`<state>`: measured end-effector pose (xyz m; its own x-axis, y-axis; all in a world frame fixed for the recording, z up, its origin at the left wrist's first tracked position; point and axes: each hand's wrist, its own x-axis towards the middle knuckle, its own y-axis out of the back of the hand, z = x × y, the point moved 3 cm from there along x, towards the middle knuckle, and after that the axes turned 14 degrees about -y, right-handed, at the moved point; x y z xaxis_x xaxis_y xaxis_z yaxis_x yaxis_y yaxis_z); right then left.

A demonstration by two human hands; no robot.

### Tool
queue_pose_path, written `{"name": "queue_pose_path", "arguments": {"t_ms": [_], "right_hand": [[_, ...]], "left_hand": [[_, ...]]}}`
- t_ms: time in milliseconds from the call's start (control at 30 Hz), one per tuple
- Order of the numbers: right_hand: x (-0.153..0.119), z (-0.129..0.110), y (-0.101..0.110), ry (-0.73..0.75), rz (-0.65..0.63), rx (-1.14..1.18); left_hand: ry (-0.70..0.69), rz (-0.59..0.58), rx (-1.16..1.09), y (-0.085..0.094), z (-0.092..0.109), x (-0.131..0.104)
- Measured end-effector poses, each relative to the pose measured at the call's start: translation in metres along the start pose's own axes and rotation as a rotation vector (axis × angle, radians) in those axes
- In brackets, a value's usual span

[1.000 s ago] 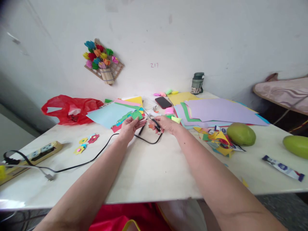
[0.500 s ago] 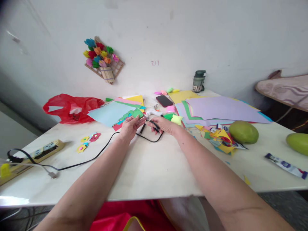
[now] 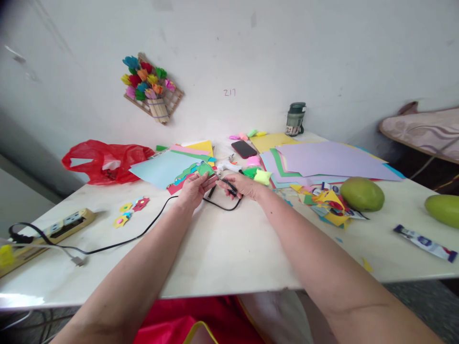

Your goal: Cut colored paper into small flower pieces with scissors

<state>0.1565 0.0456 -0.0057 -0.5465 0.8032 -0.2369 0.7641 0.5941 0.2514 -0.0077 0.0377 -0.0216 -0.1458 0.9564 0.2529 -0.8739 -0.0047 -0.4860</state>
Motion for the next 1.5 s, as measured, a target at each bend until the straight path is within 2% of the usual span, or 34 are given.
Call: {"name": "queue_pose_path", "arguments": {"t_ms": [333,867,1500], "right_hand": [[-0.0008,-0.0015,-0.0023,-0.005,0.005,-0.008],[-0.0023,-0.0013,-0.0019,0.012,0.002,-0.008],[-0.0041,-0.0030,-0.0020,-0.040,0.006,0.022]], "left_hand": [[0.026,-0.003,0.033,0.0010,-0.0010,0.0005],[0.023,-0.069,0.074,0.0009,-0.0007,0.0001],[0.033,-0.053,0.087,0.0043,-0.0035,0.0022]]}}
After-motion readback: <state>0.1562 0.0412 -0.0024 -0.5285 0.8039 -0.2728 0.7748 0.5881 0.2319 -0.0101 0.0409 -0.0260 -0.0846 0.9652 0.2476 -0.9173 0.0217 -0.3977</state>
